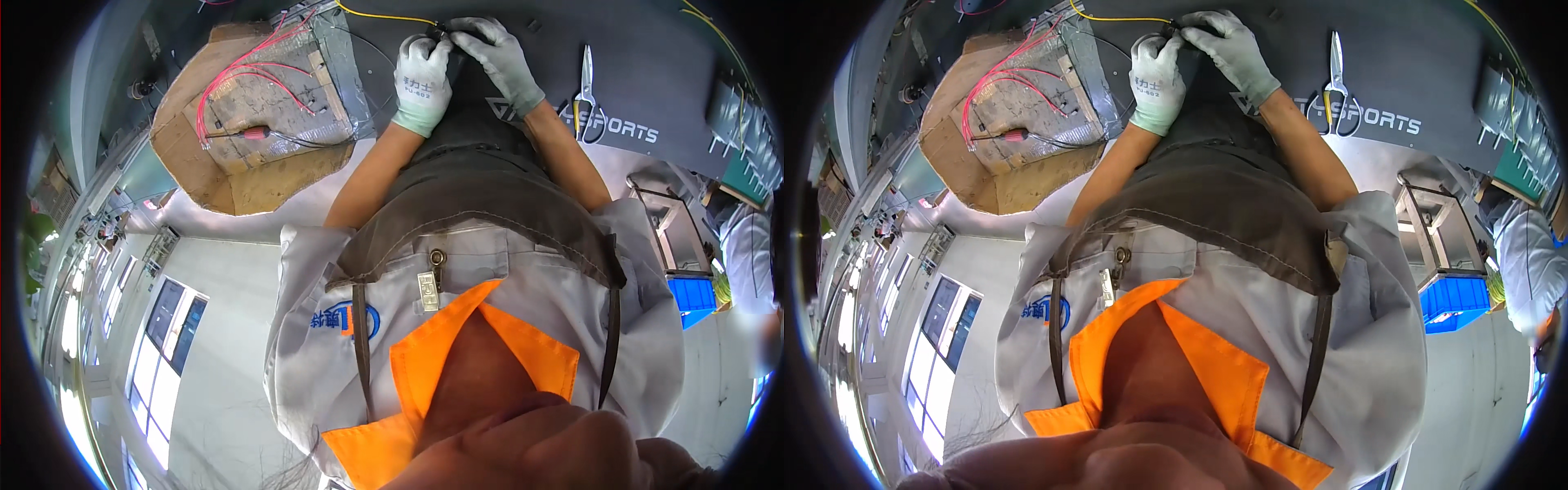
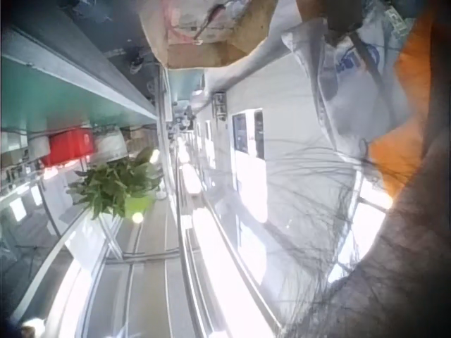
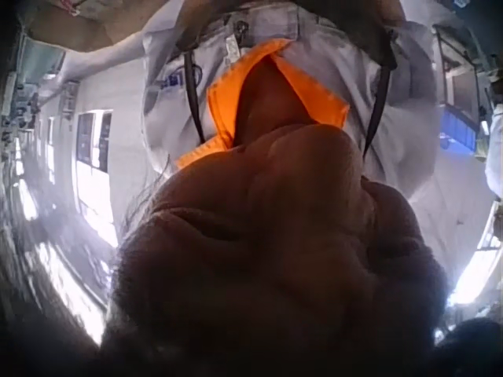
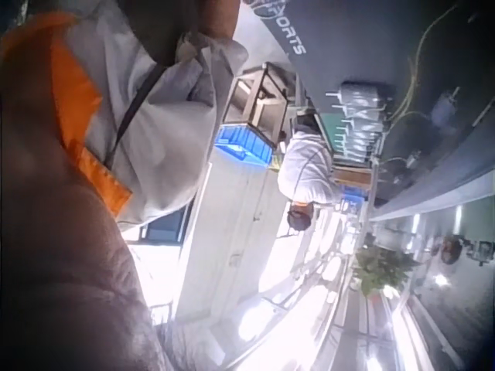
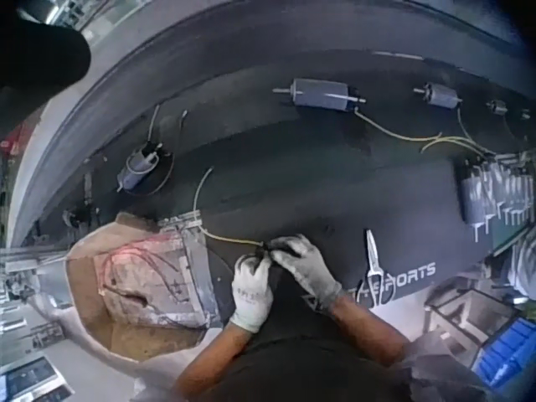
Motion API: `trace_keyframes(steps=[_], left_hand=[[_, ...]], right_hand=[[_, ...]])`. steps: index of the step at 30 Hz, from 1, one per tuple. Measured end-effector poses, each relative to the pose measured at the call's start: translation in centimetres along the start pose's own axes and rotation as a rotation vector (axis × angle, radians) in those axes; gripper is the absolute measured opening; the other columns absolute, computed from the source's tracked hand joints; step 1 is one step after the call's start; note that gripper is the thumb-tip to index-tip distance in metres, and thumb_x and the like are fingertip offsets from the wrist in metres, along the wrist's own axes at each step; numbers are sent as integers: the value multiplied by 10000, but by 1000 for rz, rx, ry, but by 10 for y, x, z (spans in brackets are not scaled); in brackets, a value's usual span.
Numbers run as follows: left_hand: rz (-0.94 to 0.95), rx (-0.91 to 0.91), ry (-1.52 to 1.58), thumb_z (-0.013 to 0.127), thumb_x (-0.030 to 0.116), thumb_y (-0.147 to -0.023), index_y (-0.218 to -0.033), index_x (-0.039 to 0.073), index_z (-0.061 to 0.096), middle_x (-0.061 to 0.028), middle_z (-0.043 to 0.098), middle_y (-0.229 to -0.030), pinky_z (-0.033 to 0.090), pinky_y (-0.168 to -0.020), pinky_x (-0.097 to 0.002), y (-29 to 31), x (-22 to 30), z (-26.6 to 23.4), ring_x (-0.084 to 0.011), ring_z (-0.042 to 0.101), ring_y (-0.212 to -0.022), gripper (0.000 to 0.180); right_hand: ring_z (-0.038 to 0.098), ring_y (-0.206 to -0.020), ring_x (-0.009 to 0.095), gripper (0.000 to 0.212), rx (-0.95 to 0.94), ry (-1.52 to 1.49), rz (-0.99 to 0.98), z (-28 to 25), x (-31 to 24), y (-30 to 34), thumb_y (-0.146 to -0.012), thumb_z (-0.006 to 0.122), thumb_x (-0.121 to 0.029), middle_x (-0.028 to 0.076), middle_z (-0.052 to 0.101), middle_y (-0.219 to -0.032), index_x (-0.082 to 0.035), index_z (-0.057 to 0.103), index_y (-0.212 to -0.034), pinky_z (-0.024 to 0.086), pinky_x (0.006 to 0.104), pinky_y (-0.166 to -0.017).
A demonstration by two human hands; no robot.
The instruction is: Assemble and wire electric motors on a production line.
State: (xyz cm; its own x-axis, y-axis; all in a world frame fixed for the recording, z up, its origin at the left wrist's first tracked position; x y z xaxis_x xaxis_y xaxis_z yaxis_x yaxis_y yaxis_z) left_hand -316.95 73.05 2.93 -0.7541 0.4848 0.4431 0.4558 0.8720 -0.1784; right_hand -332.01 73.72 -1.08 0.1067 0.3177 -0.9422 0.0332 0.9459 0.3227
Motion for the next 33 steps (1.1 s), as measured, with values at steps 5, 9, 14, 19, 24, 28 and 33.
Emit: trace_keyframes(steps=[5,9,14,19,24,28,33], left_hand=[[-88,70,77,607,15,-774,-1071,86,661,-154,572,-1027,525,-823,-467,1,-11,3,-378,556,-1055,311],[-190,114,194,679,83,-812,-1001,79,672,-176,576,-1000,498,-808,-473,-1,-18,8,-387,547,-1000,189],[-296,140,176,717,99,-814,-976,57,674,-151,620,-922,460,-797,-434,-4,-17,5,-355,556,-931,173],[-699,135,459,792,159,-758,-986,-3,666,-135,621,-895,481,-802,-384,-9,-14,-3,-291,578,-902,307],[-722,193,539,784,127,-690,-911,-10,677,-144,627,-916,488,-800,-389,-15,-21,1,-291,570,-900,281],[-839,133,870,775,103,-684,-965,-37,687,-155,639,-941,516,-777,-373,-11,-34,17,-271,610,-851,326],[-812,87,932,698,-38,-788,-1089,-54,644,-75,698,-948,529,-782,-254,-8,-41,27,-121,645,-832,305]], right_hand=[[639,-993,132,217,98,276,41,11,-15,-12,-892,707,-168,47,663,-1069,-43,749,-1066,509,260,-891],[647,-979,147,204,142,286,102,15,-11,-18,-870,719,-178,52,684,-1025,-56,763,-1028,512,266,-881],[638,-962,167,174,155,372,6,19,-16,-21,-866,716,-184,44,726,-967,-64,772,-978,503,290,-869],[632,-955,164,170,167,446,27,19,-19,-16,-868,713,-180,38,733,-960,-62,768,-978,491,286,-877],[630,-961,162,170,170,444,-40,17,-18,-15,-871,706,-163,37,731,-962,-64,764,-997,480,281,-898],[628,-949,176,178,141,321,-40,14,-10,-13,-873,709,-176,54,716,-971,-50,766,-985,486,290,-878],[631,-947,187,207,175,12,36,5,-3,-18,-880,709,-217,74,705,-958,-41,768,-971,491,296,-871]])
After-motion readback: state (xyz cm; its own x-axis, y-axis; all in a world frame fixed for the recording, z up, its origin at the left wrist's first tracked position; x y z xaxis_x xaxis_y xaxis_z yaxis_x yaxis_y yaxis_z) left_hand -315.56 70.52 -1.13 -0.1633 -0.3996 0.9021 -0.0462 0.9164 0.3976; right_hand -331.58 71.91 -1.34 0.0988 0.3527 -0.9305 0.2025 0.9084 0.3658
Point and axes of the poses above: each hand's wrist, its own y-axis away from the middle knuckle, its own z-axis out of the palm, x = y × z, the point moved 3 cm from there along -y, towards the middle knuckle
